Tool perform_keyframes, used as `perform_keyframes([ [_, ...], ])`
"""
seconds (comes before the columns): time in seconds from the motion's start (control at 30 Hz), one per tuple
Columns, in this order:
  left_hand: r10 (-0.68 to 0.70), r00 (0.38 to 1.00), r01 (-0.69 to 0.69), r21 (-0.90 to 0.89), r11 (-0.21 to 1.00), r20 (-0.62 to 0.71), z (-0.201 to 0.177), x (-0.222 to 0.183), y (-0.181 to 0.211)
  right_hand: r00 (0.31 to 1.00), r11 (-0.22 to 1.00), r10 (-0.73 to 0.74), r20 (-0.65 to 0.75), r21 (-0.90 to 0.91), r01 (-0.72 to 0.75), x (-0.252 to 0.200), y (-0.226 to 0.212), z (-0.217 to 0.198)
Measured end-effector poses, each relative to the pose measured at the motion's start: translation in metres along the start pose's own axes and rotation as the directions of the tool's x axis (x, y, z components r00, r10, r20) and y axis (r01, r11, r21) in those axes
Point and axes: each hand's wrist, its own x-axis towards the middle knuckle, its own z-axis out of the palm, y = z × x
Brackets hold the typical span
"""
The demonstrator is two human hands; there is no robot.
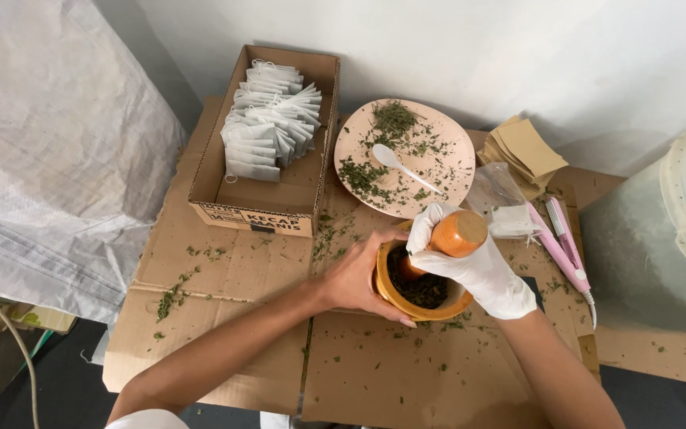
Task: The person transfers dried green herbs from a large white bucket into a yellow mortar using a gloved hand. They then use a wooden pestle to grind the herbs inside the mortar repeatedly. The workspace includes a cardboard table, a box of tea bags, and a plate with additional herbs.
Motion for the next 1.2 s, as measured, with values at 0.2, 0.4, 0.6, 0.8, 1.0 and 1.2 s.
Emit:
perform_keyframes([
  [0.2,-0.009,1.0,0.009,0.001,1.0,-0.002,-0.003,0.004,0.01,1.0,0.999,0.002,0.008,0.039,-0.003,-0.006,0.011,0.002],
  [0.4,-0.007,1.0,0.007,0.025,1.0,-0.007,-0.001,0.002,0.007,1.0,0.999,-0.021,-0.001,0.024,0.021,0.002,-0.027,0.015],
  [0.6,-0.012,1.0,0.012,0.044,0.999,-0.014,-0.001,0.001,0.004,1.0,0.999,0.003,0.004,0.042,-0.003,-0.001,-0.023,0.015],
  [0.8,-0.013,1.0,0.013,0.029,0.999,-0.004,0.001,-0.003,-0.004,0.999,1.0,-0.028,0.02,-0.004,0.028,-0.001,-0.029,0.019],
  [1.0,-0.018,1.0,0.018,0.018,1.0,-0.002,-0.002,0.001,0.001,1.0,1.0,-0.013,0.008,0.023,0.012,0.001,-0.032,0.021],
  [1.2,-0.028,1.0,0.028,0.028,0.999,-0.009,-0.002,-0.001,-0.001,1.0,1.0,-0.013,0.017,0.002,0.013,0.002,-0.032,0.019],
])
